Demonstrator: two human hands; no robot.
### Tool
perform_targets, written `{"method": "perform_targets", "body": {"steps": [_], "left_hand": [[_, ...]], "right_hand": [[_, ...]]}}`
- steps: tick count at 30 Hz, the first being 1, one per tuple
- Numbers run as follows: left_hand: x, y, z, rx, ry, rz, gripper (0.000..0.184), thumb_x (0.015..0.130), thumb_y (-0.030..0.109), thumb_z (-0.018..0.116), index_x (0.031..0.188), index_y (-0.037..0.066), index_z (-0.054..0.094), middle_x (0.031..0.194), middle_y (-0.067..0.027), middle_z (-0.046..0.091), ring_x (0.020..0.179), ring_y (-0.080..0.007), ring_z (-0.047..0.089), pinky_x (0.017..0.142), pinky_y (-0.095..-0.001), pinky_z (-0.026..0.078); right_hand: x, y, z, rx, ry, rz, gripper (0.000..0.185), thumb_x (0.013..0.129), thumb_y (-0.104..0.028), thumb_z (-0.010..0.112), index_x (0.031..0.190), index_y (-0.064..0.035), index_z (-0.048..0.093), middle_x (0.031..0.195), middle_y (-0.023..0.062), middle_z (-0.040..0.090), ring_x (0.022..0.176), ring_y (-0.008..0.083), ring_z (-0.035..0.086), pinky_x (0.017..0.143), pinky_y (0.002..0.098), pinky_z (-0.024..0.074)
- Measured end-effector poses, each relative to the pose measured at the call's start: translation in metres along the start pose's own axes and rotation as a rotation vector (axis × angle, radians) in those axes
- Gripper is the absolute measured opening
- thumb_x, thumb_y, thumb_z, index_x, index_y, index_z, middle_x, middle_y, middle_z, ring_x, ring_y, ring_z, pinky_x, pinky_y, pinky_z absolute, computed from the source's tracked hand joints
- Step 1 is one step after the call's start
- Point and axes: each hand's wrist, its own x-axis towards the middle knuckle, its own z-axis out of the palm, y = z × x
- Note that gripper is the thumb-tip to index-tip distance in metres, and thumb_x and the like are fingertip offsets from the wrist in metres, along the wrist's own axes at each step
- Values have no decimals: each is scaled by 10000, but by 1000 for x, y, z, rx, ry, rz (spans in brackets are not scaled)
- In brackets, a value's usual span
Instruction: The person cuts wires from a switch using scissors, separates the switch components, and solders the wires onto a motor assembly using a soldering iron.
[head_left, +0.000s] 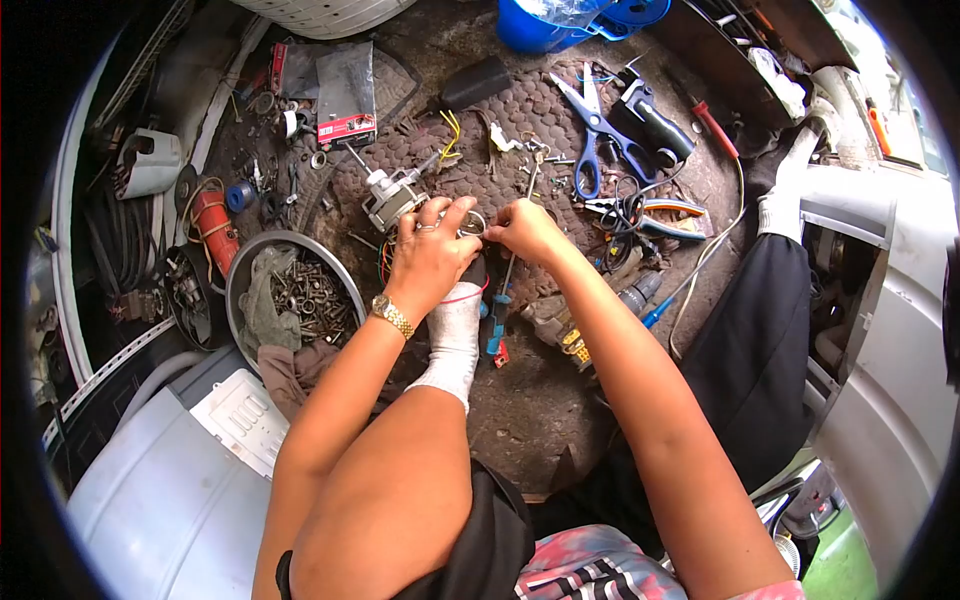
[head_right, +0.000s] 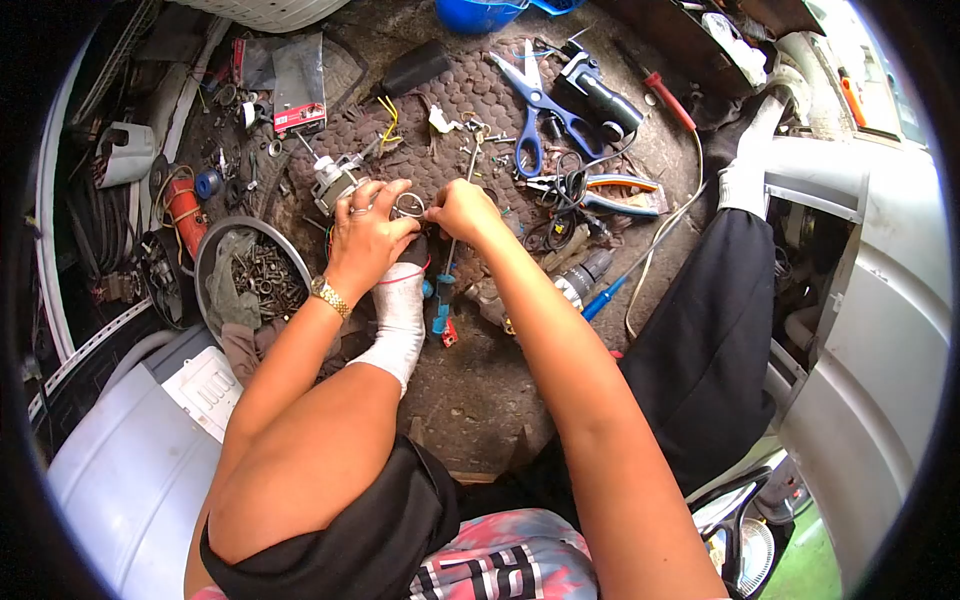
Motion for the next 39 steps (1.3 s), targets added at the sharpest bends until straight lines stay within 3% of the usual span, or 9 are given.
{"method": "perform_targets", "body": {"steps": [6, 12, 16, 19, 20, 27, 39], "left_hand": [[-9, 4, 4, -6, 5, -23, 164, 695, 242, 816, 851, 246, 766, 1368, 20, 536, 1262, -252, 443, 969, -449, 356], [-15, 7, 4, -39, 5, -81, 148, 700, 220, 810, 840, 241, 765, 1357, 13, 545, 1261, -260, 448, 965, -449, 358], [-19, 9, 3, -65, 11, -105, 118, 724, 231, 789, 839, 238, 762, 1359, 1, 547, 1263, -264, 447, 966, -445, 352], [-19, 10, 3, -49, 16, -98, 86, 752, 250, 760, 836, 230, 758, 1358, -19, 549, 1262, -267, 450, 965, -438, 347], [-20, 11, 3, -47, 17, -101, 88, 752, 250, 760, 837, 230, 758, 1359, -18, 548, 1262, -267, 448, 966, -438, 347], [-20, 10, 3, -69, 5, -116, 106, 746, 247, 760, 849, 220, 762, 1365, -26, 541, 1259, -271, 448, 968, -449, 350], [-27, 9, 3, -62, 11, -165, 117, 752, 253, 776, 868, 235, 777, 1363, -21, 541, 1284, -284, 421, 985, -460, 340]], "right_hand": [[3, -2, 6, -71, 35, 22, 249, 751, -278, 766, 906, -83, 769, 837, 158, 737, 864, 314, 726, 815, 409, 565], [-2, -1, 7, -30, 63, -1, 210, 791, -241, 725, 909, -72, 761, 805, 159, 729, 827, 313, 725, 786, 412, 560], [-20, 5, 9, 74, 302, -8, 169, 822, -205, 691, 912, -76, 754, 792, 161, 719, 785, 317, 716, 731, 412, 548], [-41, 5, 18, 24, 387, -162, 163, 837, -181, 718, 939, -54, 736, 712, 120, 701, 654, 203, 698, 638, 353, 526], [-46, 3, 20, 64, 345, -103, 143, 813, -183, 719, 932, -120, 765, 839, 133, 730, 789, 314, 713, 730, 410, 547], [-52, -7, 33, 140, 391, -28, 156, 814, -177, 734, 953, -123, 776, 874, 144, 736, 804, 321, 717, 740, 404, 556], [-53, 4, 36, 96, 451, -213, 150, 814, -124, 722, 954, -114, 775, 854, 145, 734, 795, 318, 719, 726, 386, 560]]}}
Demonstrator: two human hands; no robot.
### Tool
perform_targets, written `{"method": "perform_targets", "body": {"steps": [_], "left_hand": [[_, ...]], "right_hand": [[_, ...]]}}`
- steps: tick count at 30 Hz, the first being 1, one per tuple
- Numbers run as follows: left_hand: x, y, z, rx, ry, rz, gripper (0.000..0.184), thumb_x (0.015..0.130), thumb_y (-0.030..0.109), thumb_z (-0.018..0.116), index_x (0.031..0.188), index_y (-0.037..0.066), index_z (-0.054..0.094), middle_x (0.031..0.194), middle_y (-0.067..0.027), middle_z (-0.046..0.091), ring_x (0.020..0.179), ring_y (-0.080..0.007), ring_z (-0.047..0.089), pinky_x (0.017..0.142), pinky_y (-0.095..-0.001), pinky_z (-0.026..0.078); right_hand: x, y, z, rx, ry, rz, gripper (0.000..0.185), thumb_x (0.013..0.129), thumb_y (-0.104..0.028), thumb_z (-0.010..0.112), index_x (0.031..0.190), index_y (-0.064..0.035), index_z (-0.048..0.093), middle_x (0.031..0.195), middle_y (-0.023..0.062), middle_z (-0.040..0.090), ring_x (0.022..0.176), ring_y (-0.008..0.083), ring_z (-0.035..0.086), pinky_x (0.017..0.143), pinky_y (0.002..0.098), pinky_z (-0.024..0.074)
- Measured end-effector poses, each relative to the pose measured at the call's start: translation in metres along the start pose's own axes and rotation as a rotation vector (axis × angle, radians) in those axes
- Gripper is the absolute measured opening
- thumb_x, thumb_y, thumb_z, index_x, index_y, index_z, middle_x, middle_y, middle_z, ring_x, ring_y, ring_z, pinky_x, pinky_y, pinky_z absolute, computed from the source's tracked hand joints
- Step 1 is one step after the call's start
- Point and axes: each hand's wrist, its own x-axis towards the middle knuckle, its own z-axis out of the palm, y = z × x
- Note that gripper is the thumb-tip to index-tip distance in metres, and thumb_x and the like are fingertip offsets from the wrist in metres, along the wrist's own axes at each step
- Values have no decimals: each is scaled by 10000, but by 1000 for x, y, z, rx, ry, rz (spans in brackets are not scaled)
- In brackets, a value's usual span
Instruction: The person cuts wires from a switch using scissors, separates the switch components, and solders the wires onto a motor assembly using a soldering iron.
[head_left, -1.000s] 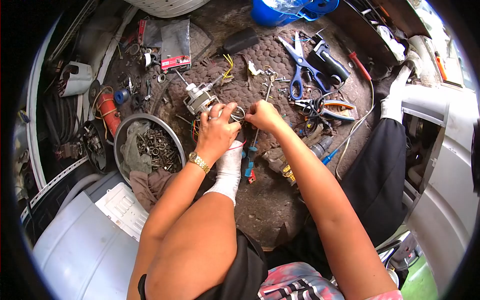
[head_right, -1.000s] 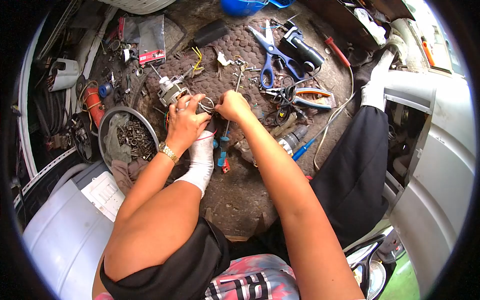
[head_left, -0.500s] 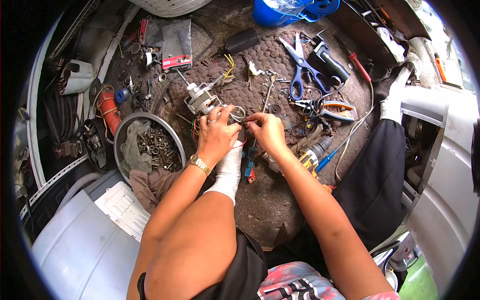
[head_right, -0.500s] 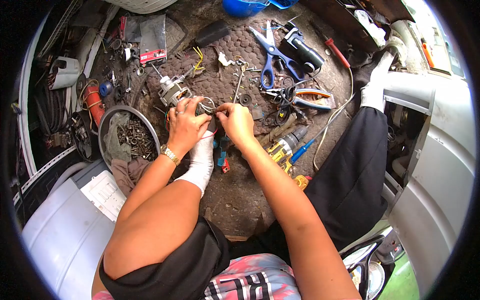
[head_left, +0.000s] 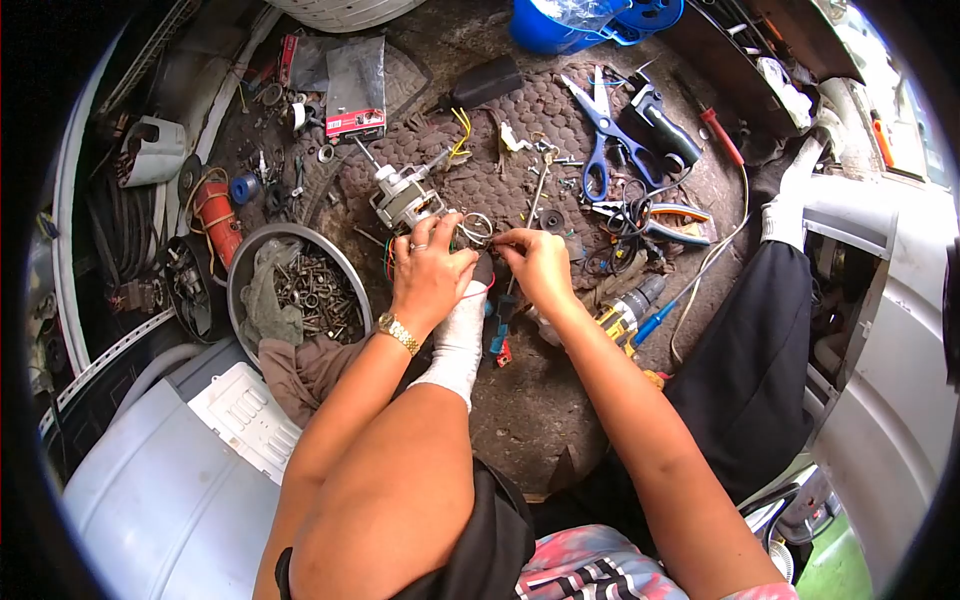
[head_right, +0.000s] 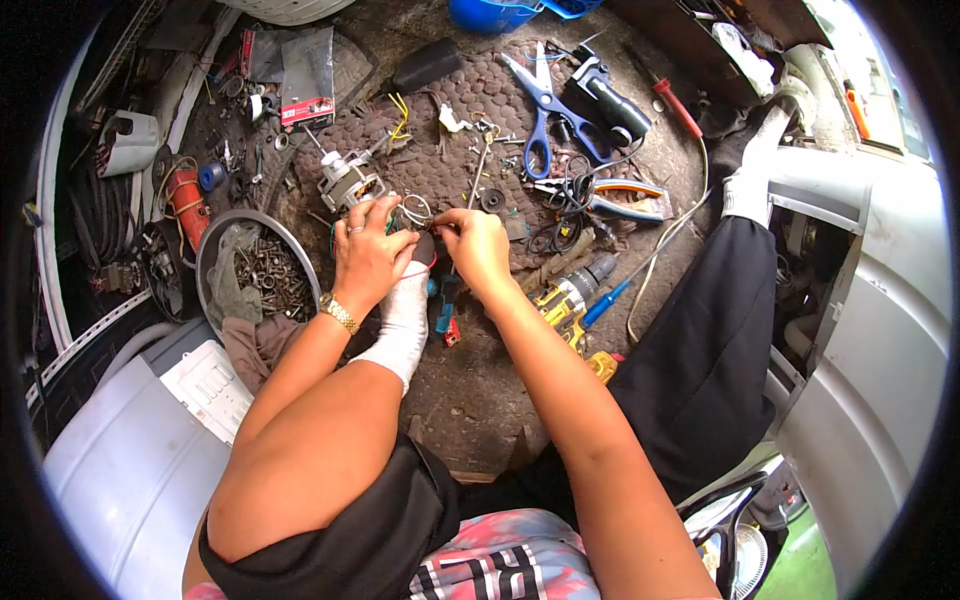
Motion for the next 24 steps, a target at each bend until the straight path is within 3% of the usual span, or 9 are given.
{"method": "perform_targets", "body": {"steps": [3, 12, 18, 24], "left_hand": [[-5, -2, 0, 20, 24, -7, 127, 759, 258, 772, 883, 235, 778, 1326, -21, 554, 1245, -277, 442, 967, -460, 348], [-16, -15, 1, 103, 52, -4, 156, 791, 201, 739, 939, 233, 778, 1058, 10, 596, 1060, -239, 514, 869, -420, 376], [-21, -23, 2, 175, 74, 27, 239, 782, 176, 715, 986, 279, 782, 1163, 3, 589, 1111, -235, 508, 889, -408, 386], [-21, -36, -2, 184, 79, 103, 287, 787, 158, 685, 1003, 323, 777, 1214, 18, 572, 1131, -224, 493, 905, -405, 381]], "right_hand": [[3, 3, 1, 103, 65, 46, 151, 818, -122, 718, 957, -117, 775, 857, 150, 729, 786, 317, 718, 712, 382, 559], [-10, 0, 1, -233, -19, -143, 181, 839, -153, 691, 1001, -160, 771, 859, 144, 719, 803, 347, 698, 719, 420, 560], [-9, 8, -5, -35, -15, -48, 241, 830, -131, 676, 1053, -173, 756, 884, 128, 725, 817, 322, 704, 705, 419, 562], [-23, 3, -4, -251, -41, -343, 393, 816, -80, 652, 1178, -222, 712, 869, 83, 688, 765, 309, 683, 640, 416, 546]]}}
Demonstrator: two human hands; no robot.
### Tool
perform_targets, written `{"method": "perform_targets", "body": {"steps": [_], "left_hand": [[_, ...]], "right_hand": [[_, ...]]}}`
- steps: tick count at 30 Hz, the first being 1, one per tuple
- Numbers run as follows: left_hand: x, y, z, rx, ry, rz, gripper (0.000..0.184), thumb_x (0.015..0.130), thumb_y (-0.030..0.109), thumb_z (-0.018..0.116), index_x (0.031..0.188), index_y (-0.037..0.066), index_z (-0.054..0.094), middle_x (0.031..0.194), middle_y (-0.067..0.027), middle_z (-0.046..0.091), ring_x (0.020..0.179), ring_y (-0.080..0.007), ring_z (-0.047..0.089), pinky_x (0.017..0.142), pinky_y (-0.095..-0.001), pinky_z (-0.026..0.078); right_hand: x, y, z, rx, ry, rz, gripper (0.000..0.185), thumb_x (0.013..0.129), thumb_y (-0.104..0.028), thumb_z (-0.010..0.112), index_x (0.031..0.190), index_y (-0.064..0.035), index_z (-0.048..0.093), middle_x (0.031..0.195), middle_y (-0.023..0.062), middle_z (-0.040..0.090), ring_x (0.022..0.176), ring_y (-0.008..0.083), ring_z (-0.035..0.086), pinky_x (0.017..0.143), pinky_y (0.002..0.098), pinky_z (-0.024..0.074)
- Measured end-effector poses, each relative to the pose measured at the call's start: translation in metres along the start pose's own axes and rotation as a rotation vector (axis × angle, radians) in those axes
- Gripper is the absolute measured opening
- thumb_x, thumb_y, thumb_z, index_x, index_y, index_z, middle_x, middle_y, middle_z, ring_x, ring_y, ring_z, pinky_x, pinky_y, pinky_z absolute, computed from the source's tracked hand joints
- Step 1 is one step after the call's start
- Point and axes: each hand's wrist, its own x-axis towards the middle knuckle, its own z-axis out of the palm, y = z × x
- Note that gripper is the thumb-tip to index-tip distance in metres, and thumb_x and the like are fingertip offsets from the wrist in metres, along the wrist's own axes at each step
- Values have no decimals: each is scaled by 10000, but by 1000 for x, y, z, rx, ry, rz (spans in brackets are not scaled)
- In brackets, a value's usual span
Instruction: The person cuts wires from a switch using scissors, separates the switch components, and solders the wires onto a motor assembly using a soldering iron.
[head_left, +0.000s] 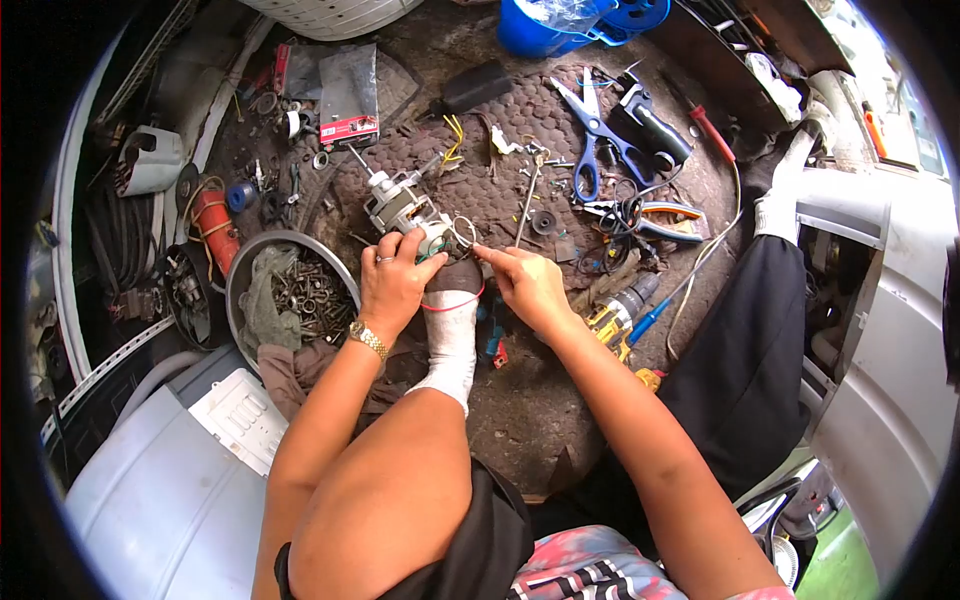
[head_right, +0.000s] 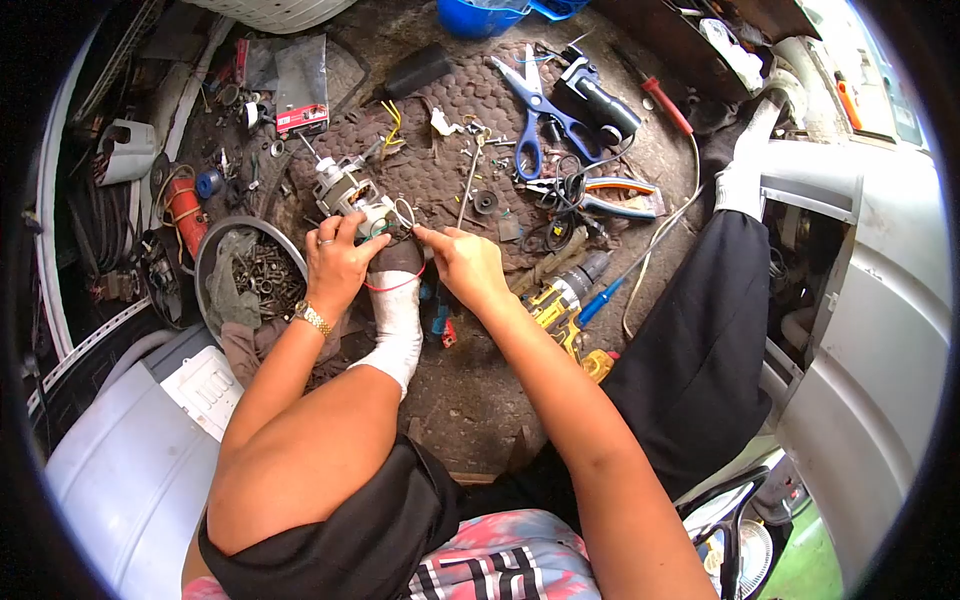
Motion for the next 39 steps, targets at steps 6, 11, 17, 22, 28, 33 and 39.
{"method": "perform_targets", "body": {"steps": [6, 11, 17, 22, 28, 33, 39], "left_hand": [[6, -2, 1, 13, -92, 59, 303, 808, 172, 654, 1044, 324, 768, 1242, 30, 568, 1150, -202, 480, 910, -395, 370], [10, -8, 3, 61, -142, 158, 311, 854, 192, 590, 1078, 330, 756, 1341, 53, 533, 1199, -177, 449, 943, -384, 338], [8, -22, 11, 319, -134, 349, 375, 878, 236, 551, 1206, 364, 683, 1465, 86, 443, 1330, -151, 352, 1046, -421, 215], [9, -32, 9, 436, -149, 484, 420, 922, 245, 485, 1318, 332, 597, 1512, 86, 378, 1400, -166, 296, 1112, -451, 154], [19, -29, -7, 214, -226, 463, 410, 891, 213, 534, 1289, 255, 622, 1483, 55, 415, 1389, -175, 312, 1087, -451, 196], [17, -16, -9, 87, -277, 317, 423, 834, 210, 607, 1255, 235, 645, 1456, 17, 450, 1378, -198, 326, 1041, -435, 224], [29, 8, -13, -5, -330, 136, 497, 774, 206, 651, 1271, 213, 638, 1465, -17, 439, 1374, -227, 340, 1032, -456, 235]], "right_hand": [[0, -4, -1, -110, -52, -64, 422, 833, -111, 640, 1228, -254, 685, 832, 78, 646, 702, 303, 671, 606, 410, 544], [3, 2, 1, -206, -89, -80, 430, 854, -135, 630, 1263, -263, 662, 827, 81, 636, 696, 297, 670, 600, 415, 540], [3, 8, -5, -242, -147, -60, 476, 867, -125, 628, 1324, -258, 623, 825, 79, 614, 709, 300, 660, 630, 424, 539], [-1, 9, -6, -273, -162, -46, 475, 869, -135, 631, 1323, -276, 624, 810, 75, 609, 707, 299, 659, 619, 419, 540], [-4, 7, 5, -216, -46, -58, 445, 863, -146, 649, 1288, -276, 650, 801, 64, 607, 690, 287, 661, 611, 413, 542], [-7, 4, 6, -211, -20, -27, 386, 851, -157, 665, 1226, -249, 677, 817, 65, 639, 676, 274, 678, 590, 396, 543], [-6, 2, 12, -62, 73, 61, 375, 843, -170, 680, 1212, -237, 681, 834, 71, 662, 705, 303, 681, 610, 423, 548]]}}
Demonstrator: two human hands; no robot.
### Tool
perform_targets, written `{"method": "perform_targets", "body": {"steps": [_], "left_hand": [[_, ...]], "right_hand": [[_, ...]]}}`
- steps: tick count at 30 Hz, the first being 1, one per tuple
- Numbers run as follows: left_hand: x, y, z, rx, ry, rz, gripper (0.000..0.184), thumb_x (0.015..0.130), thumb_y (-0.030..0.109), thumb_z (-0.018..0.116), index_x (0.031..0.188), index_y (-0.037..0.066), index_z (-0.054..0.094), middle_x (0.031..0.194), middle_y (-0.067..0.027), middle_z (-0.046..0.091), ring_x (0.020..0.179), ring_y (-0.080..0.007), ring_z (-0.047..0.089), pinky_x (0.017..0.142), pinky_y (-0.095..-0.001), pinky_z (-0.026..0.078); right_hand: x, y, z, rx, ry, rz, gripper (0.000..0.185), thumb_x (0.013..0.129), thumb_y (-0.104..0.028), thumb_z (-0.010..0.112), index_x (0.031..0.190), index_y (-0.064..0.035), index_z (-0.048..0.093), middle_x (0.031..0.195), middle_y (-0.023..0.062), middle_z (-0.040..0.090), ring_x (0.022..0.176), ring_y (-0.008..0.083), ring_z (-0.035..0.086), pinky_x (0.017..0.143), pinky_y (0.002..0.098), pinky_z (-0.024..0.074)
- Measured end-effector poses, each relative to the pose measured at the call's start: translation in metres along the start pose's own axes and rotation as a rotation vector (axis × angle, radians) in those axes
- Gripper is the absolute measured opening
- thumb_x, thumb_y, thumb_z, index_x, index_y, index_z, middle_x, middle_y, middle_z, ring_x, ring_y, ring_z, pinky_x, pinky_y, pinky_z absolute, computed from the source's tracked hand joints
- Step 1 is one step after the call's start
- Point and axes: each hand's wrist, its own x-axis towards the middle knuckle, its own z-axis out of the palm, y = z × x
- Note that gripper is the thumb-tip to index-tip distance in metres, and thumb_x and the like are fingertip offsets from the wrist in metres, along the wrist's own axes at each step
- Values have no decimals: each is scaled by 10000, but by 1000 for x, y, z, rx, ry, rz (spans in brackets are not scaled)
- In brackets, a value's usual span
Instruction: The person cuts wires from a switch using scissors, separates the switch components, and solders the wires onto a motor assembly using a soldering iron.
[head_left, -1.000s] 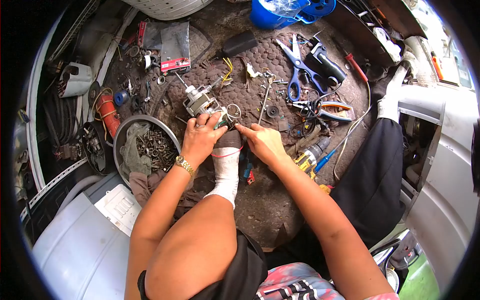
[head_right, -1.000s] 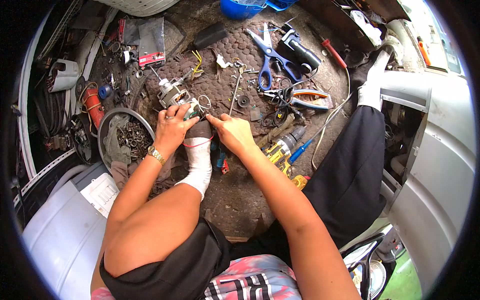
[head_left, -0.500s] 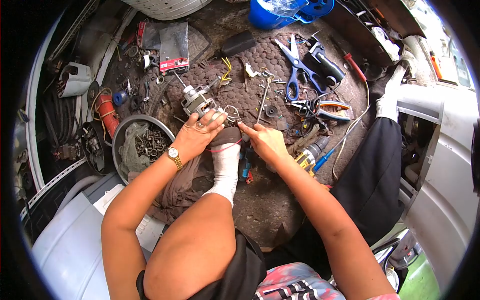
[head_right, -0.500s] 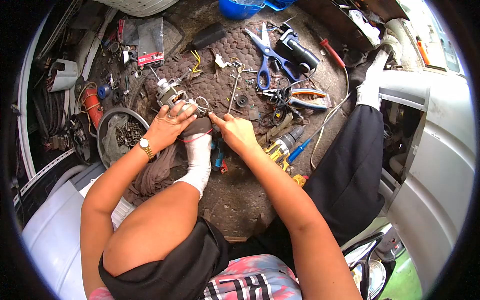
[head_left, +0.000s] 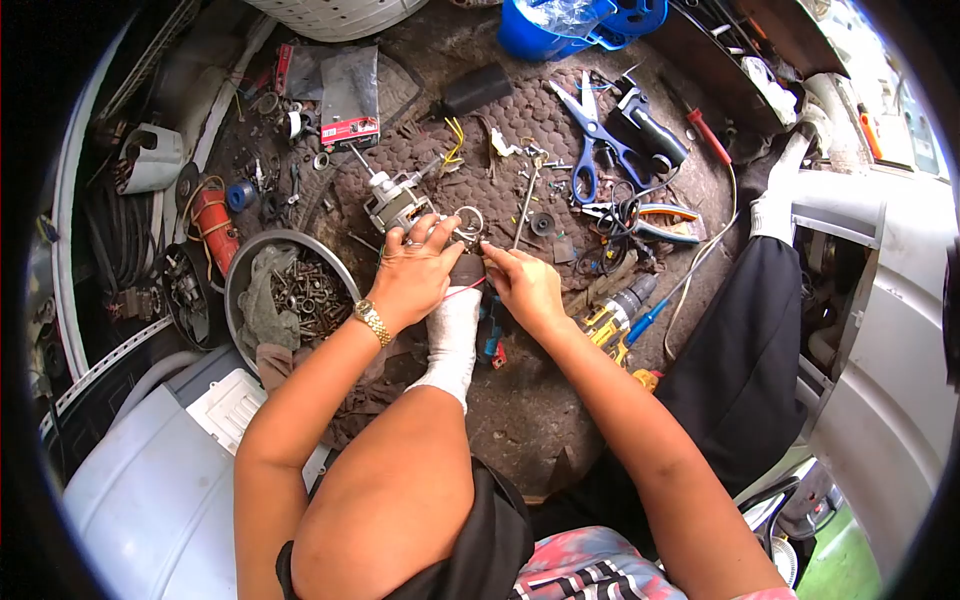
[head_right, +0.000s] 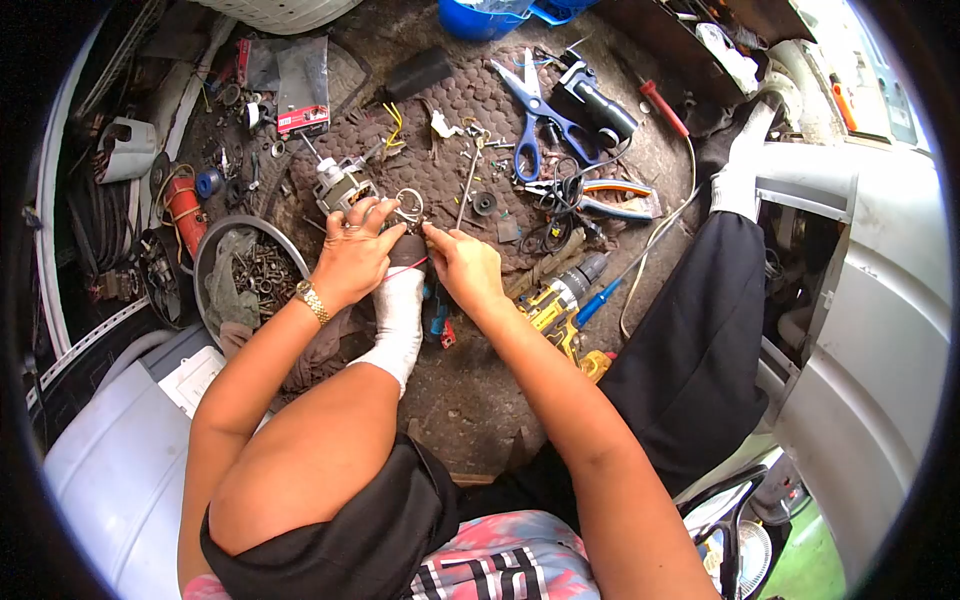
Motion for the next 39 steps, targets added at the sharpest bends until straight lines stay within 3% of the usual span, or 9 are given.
{"method": "perform_targets", "body": {"steps": [15, 27, 30, 33, 34, 35, 36, 38, 39], "left_hand": [[4, 13, -4, -227, 93, -98, 372, 767, 158, 631, 1131, 186, 705, 1415, -49, 474, 1335, -280, 376, 982, -483, 300], [9, 19, 2, -153, 70, -108, 354, 787, 255, 655, 1128, 164, 689, 1423, -82, 472, 1323, -298, 385, 966, -516, 324], [7, 15, 7, -175, 160, -69, 311, 775, 259, 667, 1067, 161, 708, 1381, -69, 509, 1308, -285, 404, 957, -489, 329], [7, -11, -18, -230, 316, 16, 217, 745, 197, 666, 948, 142, 722, 1159, -55, 620, 1114, -258, 543, 881, -444, 390], [12, -34, -27, -329, 527, -21, 86, 748, 176, 637, 826, 138, 636, 959, -87, 607, 928, -279, 572, 779, -421, 436], [15, -61, -26, -368, 725, -183, 110, 746, 105, 610, 856, 107, 618, 894, -120, 593, 839, -321, 566, 733, -429, 446], [16, -88, -28, -410, 820, -423, 121, 732, 39, 611, 849, 68, 605, 894, -132, 595, 844, -334, 548, 811, -455, 437], [10, -164, -12, -257, 1000, -682, 211, 772, 96, 649, 966, 45, 586, 997, -158, 585, 967, -356, 555, 851, -471, 431], [3, -201, 1, -116, 952, -835, 312, 772, 149, 685, 1052, 74, 573, 1080, -172, 579, 1025, -373, 557, 856, -481, 454]], "right_hand": [[-8, -10, 2, -30, -35, 119, 499, 804, -143, 703, 1284, -267, 645, 869, 75, 700, 747, 310, 681, 633, 432, 543], [-14, -14, -1, -24, -50, 97, 561, 774, -135, 689, 1321, -237, 618, 897, 111, 703, 751, 337, 688, 640, 448, 547], [-12, -15, -5, -4, -63, 79, 507, 789, -100, 682, 1281, -217, 648, 885, 129, 704, 738, 308, 688, 650, 418, 547], [0, -17, -41, 159, 67, -9, 344, 806, -32, 661, 1135, -120, 710, 894, 124, 714, 703, 280, 685, 671, 372, 549], [10, -10, -54, 184, 218, -55, 283, 821, -16, 648, 1085, -92, 716, 887, 126, 714, 696, 256, 676, 669, 355, 539], [21, 2, -70, 204, 373, -95, 226, 836, 1, 635, 1035, -63, 722, 880, 128, 714, 689, 231, 666, 668, 339, 529], [26, 23, -91, 128, 380, 47, 154, 873, 1, 616, 995, -19, 707, 884, 140, 717, 708, 218, 661, 669, 332, 518], [39, 72, -132, 117, 591, 176, 156, 941, -57, 588, 1039, -16, 702, 860, 78, 702, 732, 163, 632, 676, 302, 500], [46, 102, -152, 201, 700, 211, 184, 959, -80, 569, 1072, -31, 705, 884, 52, 692, 755, 128, 615, 691, 282, 492]]}}
